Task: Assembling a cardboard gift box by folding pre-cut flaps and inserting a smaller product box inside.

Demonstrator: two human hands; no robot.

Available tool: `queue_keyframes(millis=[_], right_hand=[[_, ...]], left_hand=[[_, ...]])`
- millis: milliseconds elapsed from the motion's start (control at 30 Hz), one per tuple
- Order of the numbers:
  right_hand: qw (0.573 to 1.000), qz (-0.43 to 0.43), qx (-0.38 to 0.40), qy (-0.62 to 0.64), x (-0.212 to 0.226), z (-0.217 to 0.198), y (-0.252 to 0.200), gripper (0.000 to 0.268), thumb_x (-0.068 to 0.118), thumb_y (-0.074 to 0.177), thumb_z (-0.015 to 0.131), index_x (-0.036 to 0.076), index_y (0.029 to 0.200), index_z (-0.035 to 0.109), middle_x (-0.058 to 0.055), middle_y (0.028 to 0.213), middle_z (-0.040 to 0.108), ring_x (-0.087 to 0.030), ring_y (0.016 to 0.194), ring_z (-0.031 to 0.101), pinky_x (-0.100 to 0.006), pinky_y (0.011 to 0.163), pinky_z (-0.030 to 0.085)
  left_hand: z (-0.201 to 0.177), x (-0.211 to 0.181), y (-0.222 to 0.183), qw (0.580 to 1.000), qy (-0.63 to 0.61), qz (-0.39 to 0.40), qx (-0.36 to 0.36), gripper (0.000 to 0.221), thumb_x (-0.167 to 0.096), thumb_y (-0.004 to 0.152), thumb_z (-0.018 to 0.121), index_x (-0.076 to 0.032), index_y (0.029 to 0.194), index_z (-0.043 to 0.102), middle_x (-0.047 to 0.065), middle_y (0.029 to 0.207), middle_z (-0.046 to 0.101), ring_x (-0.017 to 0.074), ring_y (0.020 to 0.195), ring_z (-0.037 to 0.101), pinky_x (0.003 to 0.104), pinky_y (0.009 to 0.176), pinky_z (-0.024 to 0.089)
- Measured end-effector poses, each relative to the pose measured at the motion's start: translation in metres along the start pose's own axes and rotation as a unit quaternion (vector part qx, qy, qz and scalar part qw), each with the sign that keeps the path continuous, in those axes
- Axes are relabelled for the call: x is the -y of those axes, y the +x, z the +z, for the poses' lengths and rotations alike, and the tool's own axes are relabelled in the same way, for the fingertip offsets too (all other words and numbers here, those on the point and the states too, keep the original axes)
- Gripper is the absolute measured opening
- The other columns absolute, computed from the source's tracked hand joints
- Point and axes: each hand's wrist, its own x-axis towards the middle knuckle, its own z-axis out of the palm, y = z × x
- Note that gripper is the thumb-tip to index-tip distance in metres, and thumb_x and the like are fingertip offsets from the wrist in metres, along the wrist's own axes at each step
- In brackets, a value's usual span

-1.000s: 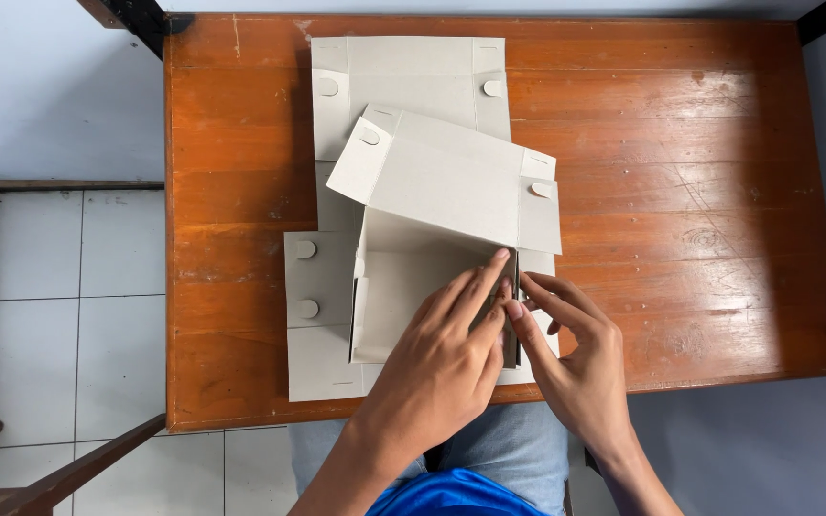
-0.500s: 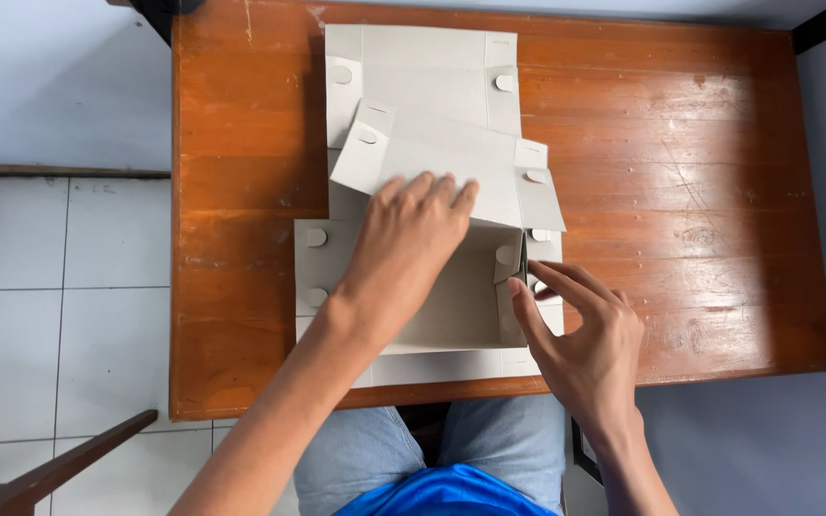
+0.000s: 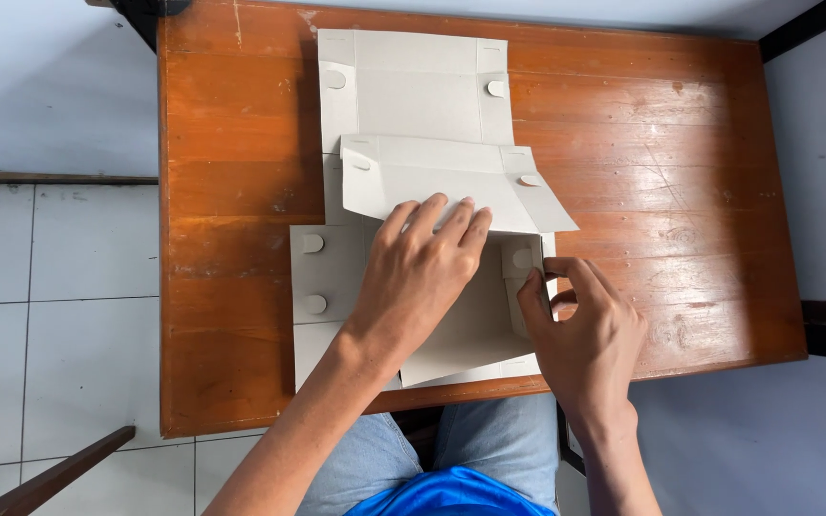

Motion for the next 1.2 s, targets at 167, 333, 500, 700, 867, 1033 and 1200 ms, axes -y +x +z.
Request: queue_keyframes(millis=[167, 333, 500, 700, 867, 1033, 1200], right_hand=[[1.0, 0.0, 0.012, -0.019, -0.004, 0.001, 0.0, 0.01, 0.016, 0.094, 0.07, 0.008, 0.097, 0.076, -0.004, 0.085, 0.076, -0.025, 0.066, 0.075, -0.041, 0.066, 0.054], [0.998, -0.009, 0.046, -0.038, 0.0, -0.004, 0.008, 0.013, 0.024, 0.093, 0.073, 0.011, 0.093, 0.075, -0.002, 0.077, 0.075, -0.027, 0.061, 0.074, -0.042, 0.063, 0.054], [0.996, -0.026, 0.079, -0.018, -0.003, -0.009, 0.012, 0.015, 0.023, 0.099, 0.069, 0.011, 0.093, 0.074, -0.002, 0.083, 0.078, -0.025, 0.064, 0.076, -0.043, 0.064, 0.056], [0.997, -0.001, 0.079, 0.01, -0.009, -0.004, 0.01, 0.013, 0.023, 0.099, 0.071, 0.012, 0.093, 0.074, -0.004, 0.083, 0.078, -0.029, 0.065, 0.076, -0.041, 0.063, 0.058], [0.997, 0.003, 0.076, 0.006, -0.014, 0.003, 0.009, 0.013, 0.023, 0.096, 0.075, 0.011, 0.09, 0.073, -0.004, 0.08, 0.076, -0.029, 0.066, 0.076, -0.042, 0.063, 0.057], [0.998, -0.007, 0.061, -0.006, -0.013, 0.002, 0.006, 0.021, 0.022, 0.092, 0.079, 0.008, 0.083, 0.067, -0.005, 0.076, 0.073, -0.028, 0.067, 0.077, -0.043, 0.062, 0.057], [0.999, -0.007, 0.045, -0.013, -0.002, -0.001, 0.01, 0.022, 0.022, 0.091, 0.078, 0.01, 0.077, 0.065, -0.002, 0.069, 0.069, -0.026, 0.066, 0.076, -0.042, 0.061, 0.057]], left_hand=[[0.005, 0.006, -0.003, 1.0, 0.0, 0.016, -0.001, 0.036, -0.008, 0.081, 0.085, -0.012, 0.116, 0.077, 0.01, 0.105, 0.079, 0.0292, 0.107, 0.072, 0.042, 0.091, 0.058], [0.008, 0.007, 0.0, 0.999, -0.006, 0.031, -0.002, 0.035, -0.006, 0.08, 0.085, -0.012, 0.113, 0.078, 0.011, 0.102, 0.079, 0.0286, 0.106, 0.072, 0.041, 0.093, 0.058], [0.012, 0.013, -0.002, 1.0, -0.009, 0.024, 0.013, 0.033, -0.007, 0.08, 0.086, -0.013, 0.112, 0.079, 0.01, 0.101, 0.08, 0.0268, 0.105, 0.073, 0.039, 0.093, 0.058], [-0.014, -0.002, 0.009, 0.999, -0.002, 0.022, -0.022, 0.034, -0.006, 0.083, 0.084, -0.012, 0.116, 0.077, 0.012, 0.106, 0.078, 0.0281, 0.107, 0.072, 0.042, 0.096, 0.057], [-0.004, -0.026, 0.02, 0.996, -0.037, 0.041, -0.069, 0.04, -0.003, 0.082, 0.085, -0.011, 0.119, 0.073, 0.012, 0.11, 0.073, 0.0291, 0.11, 0.07, 0.043, 0.099, 0.056], [0.021, -0.028, 0.042, 0.987, -0.047, 0.138, -0.067, 0.022, 0.011, 0.069, 0.079, -0.007, 0.075, 0.068, 0.001, 0.072, 0.057, 0.0205, 0.076, 0.064, 0.038, 0.086, 0.057], [0.032, -0.022, 0.059, 0.978, -0.068, 0.196, -0.017, 0.028, 0.015, 0.062, 0.078, -0.011, 0.056, 0.069, -0.002, 0.058, 0.053, 0.0186, 0.066, 0.059, 0.035, 0.064, 0.051]])
